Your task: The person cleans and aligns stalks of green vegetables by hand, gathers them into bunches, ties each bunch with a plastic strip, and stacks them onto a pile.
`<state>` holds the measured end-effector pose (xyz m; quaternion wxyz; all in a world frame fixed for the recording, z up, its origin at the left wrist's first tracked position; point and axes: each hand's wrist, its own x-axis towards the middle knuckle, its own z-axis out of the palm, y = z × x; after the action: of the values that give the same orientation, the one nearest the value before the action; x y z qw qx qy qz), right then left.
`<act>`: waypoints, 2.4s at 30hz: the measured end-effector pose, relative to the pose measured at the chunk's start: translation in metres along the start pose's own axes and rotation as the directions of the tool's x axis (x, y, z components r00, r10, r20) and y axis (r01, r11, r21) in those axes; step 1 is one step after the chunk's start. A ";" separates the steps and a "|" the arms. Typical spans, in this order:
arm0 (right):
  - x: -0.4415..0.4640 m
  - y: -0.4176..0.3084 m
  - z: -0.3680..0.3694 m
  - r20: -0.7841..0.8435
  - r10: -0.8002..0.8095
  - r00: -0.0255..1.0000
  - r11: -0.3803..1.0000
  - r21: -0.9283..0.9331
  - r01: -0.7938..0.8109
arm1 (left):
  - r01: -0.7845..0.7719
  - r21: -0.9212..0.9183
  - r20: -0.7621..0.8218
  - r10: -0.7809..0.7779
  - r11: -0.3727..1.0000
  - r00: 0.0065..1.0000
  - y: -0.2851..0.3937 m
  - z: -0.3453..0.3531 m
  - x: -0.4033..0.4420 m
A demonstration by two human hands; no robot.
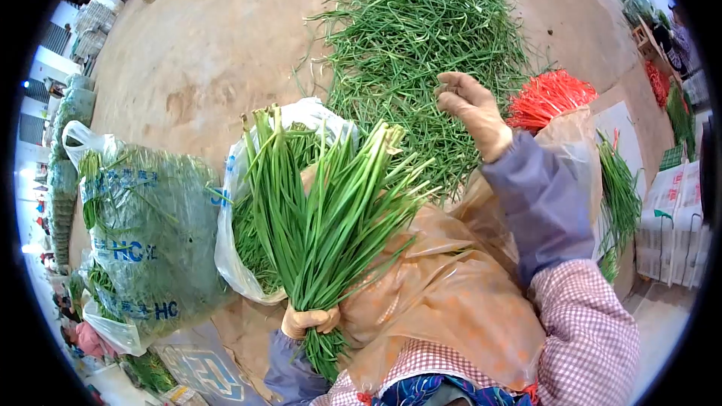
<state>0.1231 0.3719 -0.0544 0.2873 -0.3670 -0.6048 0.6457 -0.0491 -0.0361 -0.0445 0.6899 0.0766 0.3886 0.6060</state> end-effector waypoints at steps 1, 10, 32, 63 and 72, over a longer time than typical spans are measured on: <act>-0.018 -0.015 0.012 0.024 -0.093 0.995 0.989 0.121 0.089 | 0.011 0.016 -0.029 -0.010 1.000 1.000 0.002 0.005 -0.001; -0.052 -0.029 0.069 0.324 -0.773 0.545 0.259 -0.623 0.738 | 0.043 0.110 -0.118 -0.030 0.993 0.993 0.001 0.005 -0.005; -0.074 -0.044 0.064 0.285 0.124 0.951 0.986 0.073 -0.150 | 0.077 0.347 -0.228 0.004 0.935 0.974 0.014 0.026 0.003; 0.004 -0.031 0.044 0.342 0.119 0.932 0.988 0.055 -0.146 | 0.186 0.576 -0.222 -0.067 0.796 0.973 0.026 0.002 -0.003; -0.019 -0.081 0.101 0.572 -0.642 0.510 0.139 -0.568 0.811 | 0.142 0.702 -0.156 -0.045 0.698 0.987 0.041 0.012 0.004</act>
<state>0.0443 0.3072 0.0277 0.3087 -0.0461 -0.9434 0.1119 -0.0733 -0.0178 -0.0148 0.6108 0.2782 0.6382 0.3771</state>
